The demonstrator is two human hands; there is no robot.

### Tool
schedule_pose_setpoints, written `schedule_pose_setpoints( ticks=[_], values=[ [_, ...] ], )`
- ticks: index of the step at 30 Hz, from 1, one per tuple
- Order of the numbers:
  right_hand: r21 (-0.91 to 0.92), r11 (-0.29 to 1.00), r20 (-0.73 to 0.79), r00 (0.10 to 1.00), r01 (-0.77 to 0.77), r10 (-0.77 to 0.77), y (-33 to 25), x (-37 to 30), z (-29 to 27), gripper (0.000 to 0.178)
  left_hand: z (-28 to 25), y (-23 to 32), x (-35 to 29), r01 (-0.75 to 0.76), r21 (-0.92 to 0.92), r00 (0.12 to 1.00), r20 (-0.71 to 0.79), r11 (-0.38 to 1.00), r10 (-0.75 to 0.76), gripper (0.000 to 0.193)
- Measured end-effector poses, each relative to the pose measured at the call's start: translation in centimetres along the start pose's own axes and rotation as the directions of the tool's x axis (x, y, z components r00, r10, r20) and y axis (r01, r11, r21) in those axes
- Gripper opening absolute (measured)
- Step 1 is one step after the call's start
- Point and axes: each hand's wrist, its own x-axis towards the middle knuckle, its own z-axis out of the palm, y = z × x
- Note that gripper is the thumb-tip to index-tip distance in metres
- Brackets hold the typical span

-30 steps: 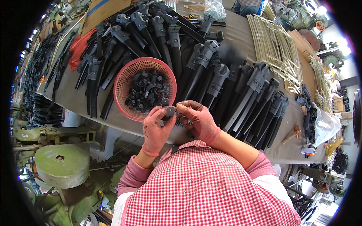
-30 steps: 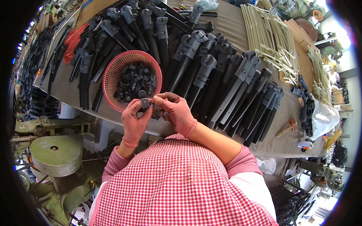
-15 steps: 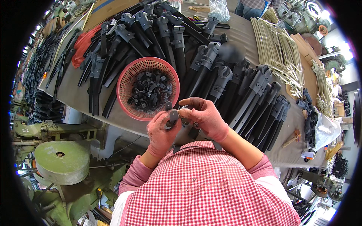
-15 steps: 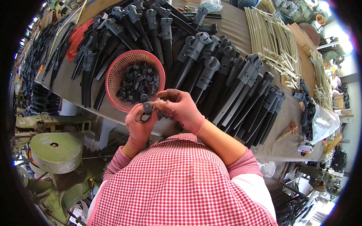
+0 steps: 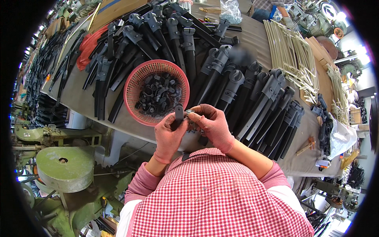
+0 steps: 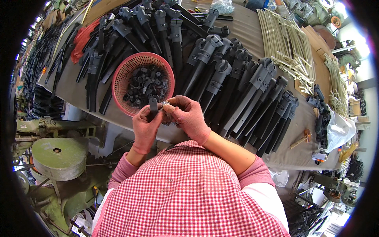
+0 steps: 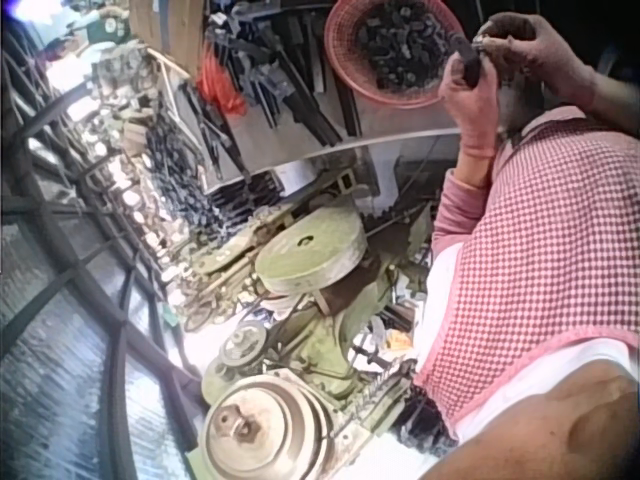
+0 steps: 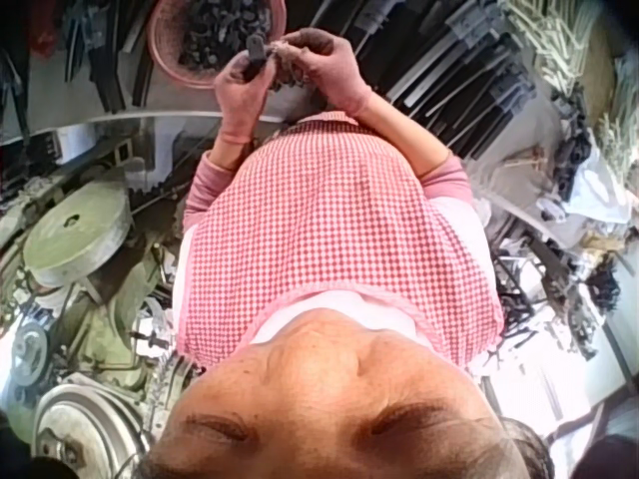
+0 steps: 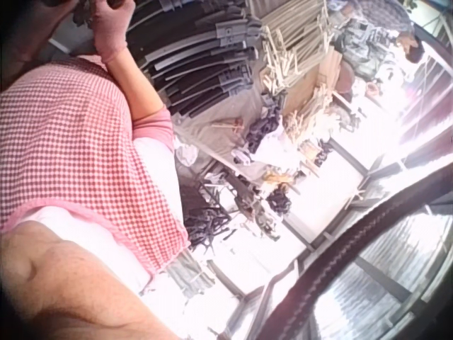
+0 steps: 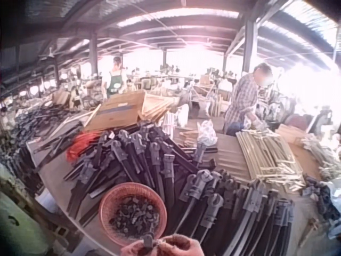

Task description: The person assembles small metal components into larger black metal frames at a workbench. They pick parts from a red basket, fit them into the frames, and place the assembled units on the table. The person also uses a green bench grinder to smooth or shape the ends of some frames.

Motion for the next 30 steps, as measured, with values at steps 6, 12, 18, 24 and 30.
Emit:
schedule_pose_setpoints(
  ticks=[6,12,18,24,30],
  values=[
    [-0.061,0.997,0.058,0.998,0.038,-0.034,0.1,0.1,-0.4,0.021,-0.7,-0.2,0.4,-0.116,0.199,0.991,0.092,0.973,0.099,0.012],
    [-0.102,0.995,0.176,0.984,-0.018,0.036,-0.4,0.5,-1.1,0.020,-1.1,1.1,0.6,0.247,-0.192,0.938,0.292,0.950,-0.186,0.016],
    [0.257,0.949,0.300,0.948,-0.184,0.102,-0.5,0.4,-2.0,0.019,-1.3,1.7,0.5,0.457,-0.524,0.880,0.385,0.718,-0.279,0.016],
    [0.127,0.991,0.176,0.984,-0.048,0.025,0.2,0.2,-1.3,0.020,-0.5,1.1,0.4,0.307,-0.457,0.947,0.231,0.835,-0.222,0.014],
    [0.053,0.997,0.152,0.986,0.062,-0.070,0.2,-0.2,-0.9,0.020,0.2,0.4,-0.3,0.196,-0.287,0.947,0.302,0.938,-0.106,0.018]
  ],
)
